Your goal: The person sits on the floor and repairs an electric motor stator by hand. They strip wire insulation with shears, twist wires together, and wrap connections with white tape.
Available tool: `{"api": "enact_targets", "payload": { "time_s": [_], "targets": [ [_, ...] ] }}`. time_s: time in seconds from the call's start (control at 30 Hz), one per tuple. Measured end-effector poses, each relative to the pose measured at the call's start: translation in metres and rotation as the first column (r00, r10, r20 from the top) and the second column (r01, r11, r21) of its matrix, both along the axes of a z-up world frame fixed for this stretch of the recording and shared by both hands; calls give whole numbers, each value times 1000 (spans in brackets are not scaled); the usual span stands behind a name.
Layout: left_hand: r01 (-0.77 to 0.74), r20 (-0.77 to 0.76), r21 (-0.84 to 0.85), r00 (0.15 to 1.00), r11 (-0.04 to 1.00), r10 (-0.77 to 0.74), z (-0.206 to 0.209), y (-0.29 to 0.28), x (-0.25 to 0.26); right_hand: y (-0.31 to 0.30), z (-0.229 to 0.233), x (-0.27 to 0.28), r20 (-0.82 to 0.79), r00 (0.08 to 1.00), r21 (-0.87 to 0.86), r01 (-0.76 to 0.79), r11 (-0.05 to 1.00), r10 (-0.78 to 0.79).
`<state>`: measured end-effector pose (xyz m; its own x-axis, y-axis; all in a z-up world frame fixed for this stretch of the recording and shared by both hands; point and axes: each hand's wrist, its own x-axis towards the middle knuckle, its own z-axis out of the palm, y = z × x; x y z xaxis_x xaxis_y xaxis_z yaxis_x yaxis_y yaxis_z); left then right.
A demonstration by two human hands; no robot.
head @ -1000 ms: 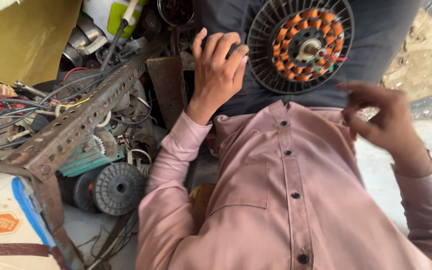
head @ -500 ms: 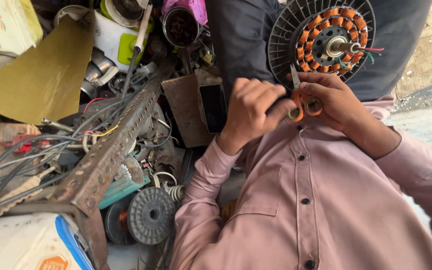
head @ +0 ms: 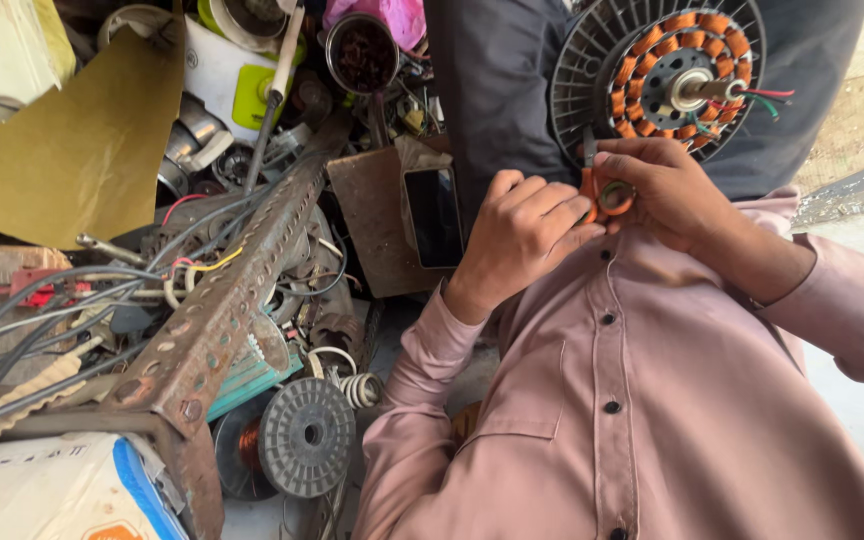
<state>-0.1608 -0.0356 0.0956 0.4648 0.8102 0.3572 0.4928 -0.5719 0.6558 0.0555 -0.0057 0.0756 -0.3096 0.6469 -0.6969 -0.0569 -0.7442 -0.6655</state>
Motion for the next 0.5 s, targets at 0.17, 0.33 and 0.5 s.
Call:
{"api": "enact_targets", "payload": {
  "time_s": [0.17, 0.33, 0.5],
  "targets": [
    [-52, 28, -29, 998, 998, 53, 2, -6, 6, -1, 7, -2, -57, 996, -59, 60, 996, -63],
    [-133, 78, -53, 988, 990, 137, 2, -10, 18, 1, 2, 0, -47, 990, -145, 127, 981, -135],
    [-194, 90, -88, 975, 977, 202, 2, -14, 29, -2, -5, 6, -122, 981, -160, 129, 979, -149]
  ]
}}
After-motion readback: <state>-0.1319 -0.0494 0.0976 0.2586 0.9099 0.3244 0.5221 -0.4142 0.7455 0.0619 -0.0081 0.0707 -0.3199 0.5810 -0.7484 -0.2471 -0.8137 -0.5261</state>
